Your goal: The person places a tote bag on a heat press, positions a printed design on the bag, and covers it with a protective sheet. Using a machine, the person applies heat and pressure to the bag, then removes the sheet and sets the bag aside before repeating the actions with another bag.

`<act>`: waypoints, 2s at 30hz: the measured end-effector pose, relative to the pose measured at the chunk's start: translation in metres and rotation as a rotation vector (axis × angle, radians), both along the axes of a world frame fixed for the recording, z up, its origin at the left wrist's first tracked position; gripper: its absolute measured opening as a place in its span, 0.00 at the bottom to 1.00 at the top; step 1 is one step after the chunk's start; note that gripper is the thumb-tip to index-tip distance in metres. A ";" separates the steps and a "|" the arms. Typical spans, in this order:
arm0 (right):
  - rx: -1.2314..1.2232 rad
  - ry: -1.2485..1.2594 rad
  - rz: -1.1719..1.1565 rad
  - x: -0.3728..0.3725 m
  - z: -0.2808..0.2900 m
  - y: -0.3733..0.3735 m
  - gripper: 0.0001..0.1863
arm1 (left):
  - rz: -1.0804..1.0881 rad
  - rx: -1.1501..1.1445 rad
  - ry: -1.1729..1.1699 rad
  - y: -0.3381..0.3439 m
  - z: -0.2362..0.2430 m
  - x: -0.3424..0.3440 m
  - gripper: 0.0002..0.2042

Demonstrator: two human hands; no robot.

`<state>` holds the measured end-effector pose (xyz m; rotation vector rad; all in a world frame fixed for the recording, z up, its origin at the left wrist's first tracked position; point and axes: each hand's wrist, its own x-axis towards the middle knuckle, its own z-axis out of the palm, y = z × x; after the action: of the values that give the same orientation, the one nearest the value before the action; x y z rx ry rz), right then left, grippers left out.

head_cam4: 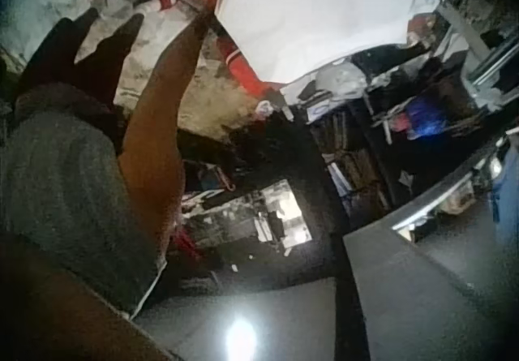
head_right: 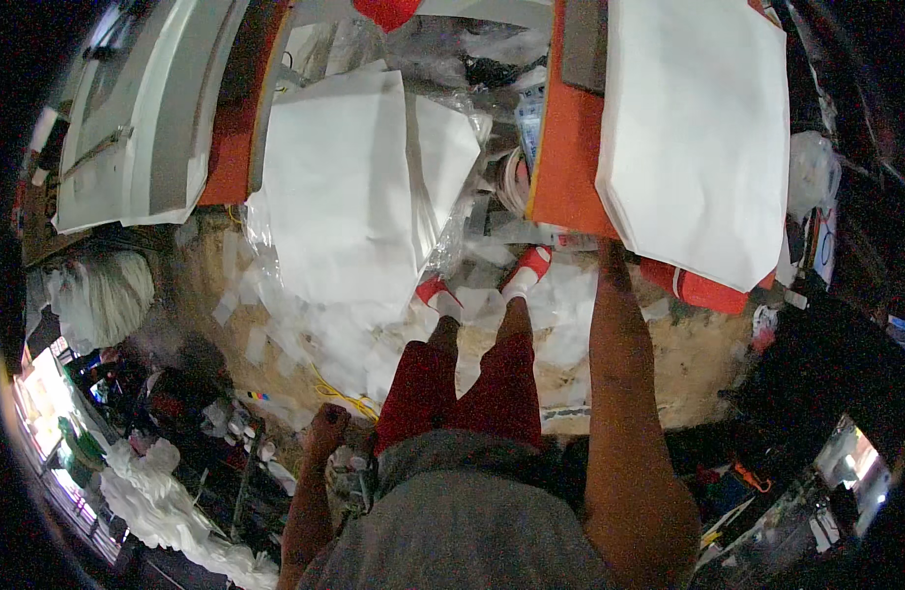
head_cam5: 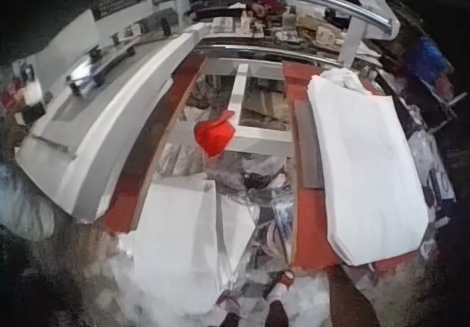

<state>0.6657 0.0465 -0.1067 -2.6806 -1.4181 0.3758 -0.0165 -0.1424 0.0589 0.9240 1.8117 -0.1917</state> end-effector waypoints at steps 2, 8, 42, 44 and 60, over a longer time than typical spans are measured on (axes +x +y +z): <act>0.091 0.005 0.035 -0.002 0.011 -0.009 0.20 | 0.006 0.108 -0.063 0.002 -0.002 0.004 0.13; 0.186 -0.137 0.240 -0.010 0.065 -0.062 0.23 | -0.279 0.378 -0.136 0.047 0.021 0.071 0.11; 0.632 0.053 0.301 0.107 0.353 0.050 0.24 | -0.278 1.094 -0.343 0.427 0.186 0.571 0.20; 0.612 0.051 0.315 0.108 0.346 0.050 0.25 | -0.350 1.230 -0.306 0.407 0.188 0.564 0.21; 0.599 -0.016 0.303 0.098 0.346 0.048 0.27 | -0.949 1.377 0.049 0.345 0.178 0.546 0.25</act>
<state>0.7636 0.0947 0.2395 -2.0072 -1.6241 -0.0558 0.5299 0.2031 0.2366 2.7001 1.2214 0.5442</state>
